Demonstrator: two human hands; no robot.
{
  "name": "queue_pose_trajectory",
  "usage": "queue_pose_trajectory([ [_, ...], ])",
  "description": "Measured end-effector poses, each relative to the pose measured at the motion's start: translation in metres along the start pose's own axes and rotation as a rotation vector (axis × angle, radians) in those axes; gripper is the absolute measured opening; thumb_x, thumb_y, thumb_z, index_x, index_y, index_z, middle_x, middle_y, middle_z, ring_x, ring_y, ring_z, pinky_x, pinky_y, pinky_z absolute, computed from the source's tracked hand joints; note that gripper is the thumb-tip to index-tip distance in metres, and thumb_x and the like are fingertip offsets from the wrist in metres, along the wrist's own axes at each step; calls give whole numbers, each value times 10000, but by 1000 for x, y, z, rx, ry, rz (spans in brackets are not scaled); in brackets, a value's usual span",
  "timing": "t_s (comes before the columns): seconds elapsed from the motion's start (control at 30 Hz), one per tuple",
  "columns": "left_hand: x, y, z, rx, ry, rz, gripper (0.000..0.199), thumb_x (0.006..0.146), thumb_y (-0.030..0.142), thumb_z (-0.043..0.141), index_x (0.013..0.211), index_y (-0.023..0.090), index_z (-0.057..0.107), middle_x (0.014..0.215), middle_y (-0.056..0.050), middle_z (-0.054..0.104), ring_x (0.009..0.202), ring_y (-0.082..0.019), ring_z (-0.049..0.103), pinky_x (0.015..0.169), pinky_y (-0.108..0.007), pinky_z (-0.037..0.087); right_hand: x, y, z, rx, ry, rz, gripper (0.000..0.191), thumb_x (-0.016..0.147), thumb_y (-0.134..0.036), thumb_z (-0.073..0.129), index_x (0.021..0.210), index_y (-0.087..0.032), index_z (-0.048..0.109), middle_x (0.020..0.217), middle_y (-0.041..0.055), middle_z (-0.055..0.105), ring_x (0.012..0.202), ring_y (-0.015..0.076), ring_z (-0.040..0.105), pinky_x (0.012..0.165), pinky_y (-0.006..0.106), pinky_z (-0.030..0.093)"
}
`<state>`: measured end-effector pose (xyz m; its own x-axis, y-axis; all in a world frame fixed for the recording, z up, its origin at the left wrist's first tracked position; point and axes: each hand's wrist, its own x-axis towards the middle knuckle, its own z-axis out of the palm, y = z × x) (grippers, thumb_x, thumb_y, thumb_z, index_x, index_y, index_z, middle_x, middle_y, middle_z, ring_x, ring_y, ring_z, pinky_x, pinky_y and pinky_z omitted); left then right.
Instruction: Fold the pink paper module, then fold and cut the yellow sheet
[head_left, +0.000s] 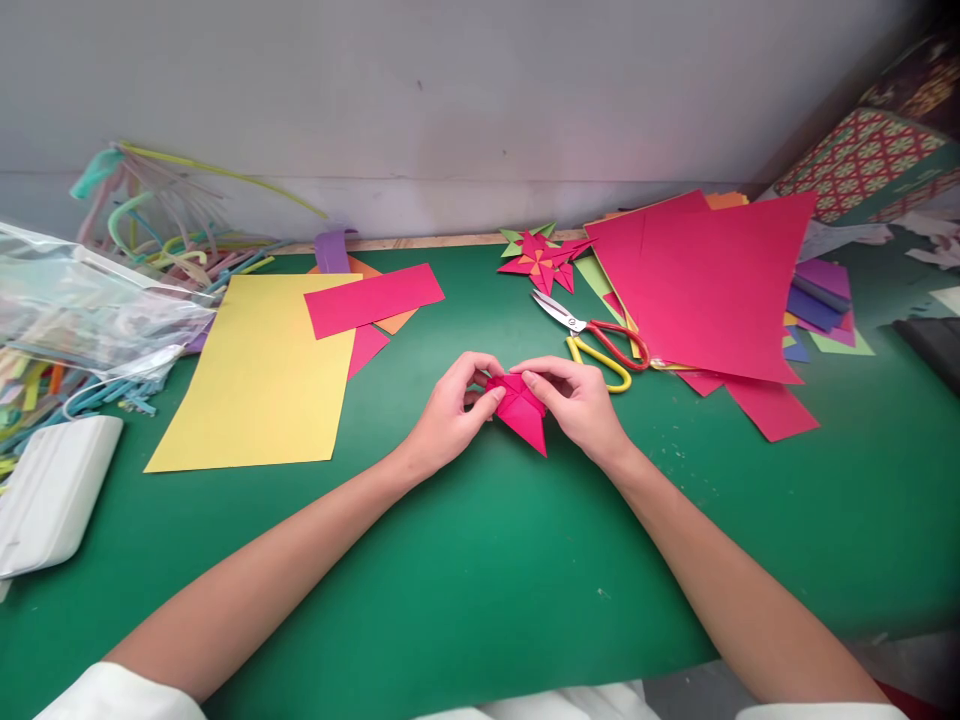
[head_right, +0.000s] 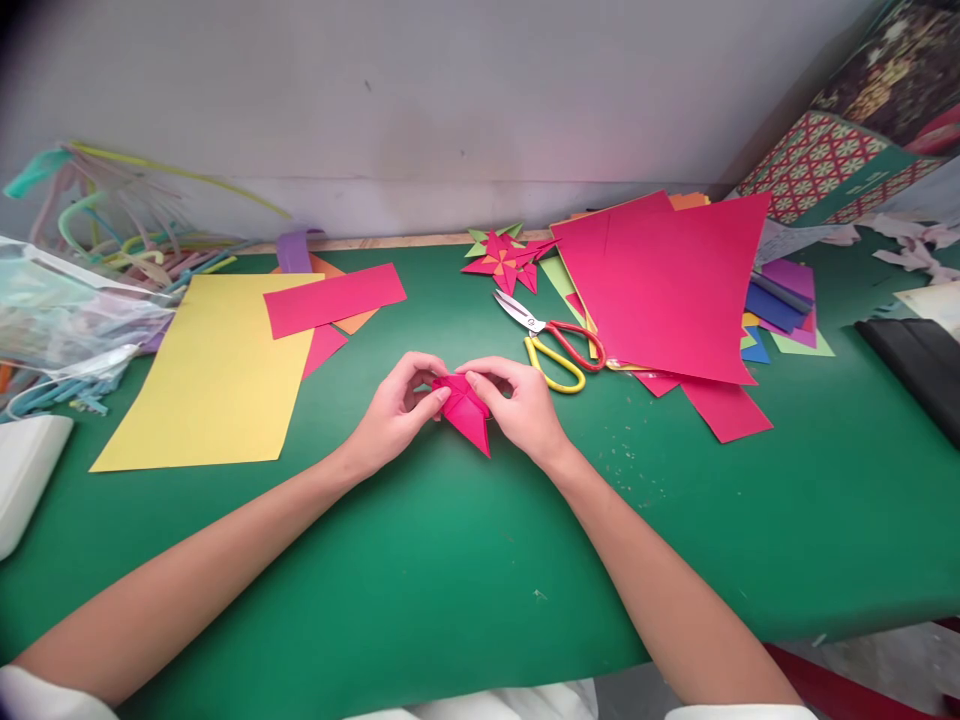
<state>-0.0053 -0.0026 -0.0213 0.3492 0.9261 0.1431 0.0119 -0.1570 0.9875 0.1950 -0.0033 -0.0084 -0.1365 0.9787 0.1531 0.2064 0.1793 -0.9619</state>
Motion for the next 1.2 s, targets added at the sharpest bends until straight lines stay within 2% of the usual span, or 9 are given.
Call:
queue_pose_trajectory([
  [0.13, 1, -3, 0, -28, 6, -11, 383, 982, 295, 647, 1350, 261, 543, 1139, -74, 601, 988, -187, 616, 777, -277, 588, -3, -3, 2, -14, 17, -51, 170, 986, -306, 665, 1034, -233, 811, 1047, 48, 812, 959, 234, 744, 860, 348, 585],
  [0.33, 2, -1, 0, -25, -2, -20, 417, 1006, 322, 626, 1412, 264, 549, 1212, -86, 655, 1020, -198, 659, 909, -331, 572, -5, -8, 5, -8, 38, -52, 189, 995, -332, 657, 1072, -242, 804, 1060, 52, 804, 954, 242, 742, 858, 364, 596],
  [0.47, 1, 0, 0, 3, 30, -17, 362, 1016, 327, 613, 1368, 249, 577, 1010, -49, 653, 939, -192, 658, 856, -308, 553, -7, -9, 7, 5, 25, -17, 207, 991, -373, 660, 1090, -250, 794, 1075, 56, 797, 959, 251, 733, 838, 371, 603],
  [0.57, 0, -2, -1, 29, 105, 15, 314, 1010, 318, 624, 1315, 244, 599, 967, -27, 616, 883, -169, 625, 817, -279, 523, -8, -7, 10, 54, -31, -4, 237, 986, -372, 669, 1172, -258, 763, 1140, 56, 777, 956, 242, 723, 842, 372, 604],
  [0.7, 2, -4, -3, 41, 168, 26, 301, 988, 329, 660, 1270, 239, 610, 926, -16, 584, 849, -165, 590, 797, -276, 507, -10, -5, 13, 39, -75, -9, 287, 969, -349, 692, 1243, -271, 729, 1215, 57, 756, 1013, 249, 710, 922, 395, 590],
  [0.9, 4, -5, -3, -20, 201, 16, 318, 956, 377, 707, 1228, 235, 620, 866, 3, 531, 795, -156, 551, 748, -260, 485, -10, -4, 14, 107, -70, 22, 285, 964, -375, 695, 1228, -272, 734, 1150, 57, 753, 949, 235, 700, 872, 383, 604],
  [1.03, 5, -3, -5, -70, 210, 25, 309, 963, 385, 703, 1214, 223, 624, 900, -11, 561, 846, -160, 564, 791, -260, 490, -10, -2, 19, 241, -90, 79, 318, 954, -404, 709, 1243, -271, 717, 1118, 63, 745, 895, 222, 695, 781, 354, 616],
  [1.2, 6, -2, -6, -58, 243, 21, 306, 975, 403, 684, 1214, 226, 613, 915, -19, 596, 844, -164, 592, 771, -268, 504, -11, 0, 28, 332, -74, 145, 374, 916, -448, 751, 1228, -249, 694, 1005, 53, 735, 837, 211, 697, 785, 365, 634],
])
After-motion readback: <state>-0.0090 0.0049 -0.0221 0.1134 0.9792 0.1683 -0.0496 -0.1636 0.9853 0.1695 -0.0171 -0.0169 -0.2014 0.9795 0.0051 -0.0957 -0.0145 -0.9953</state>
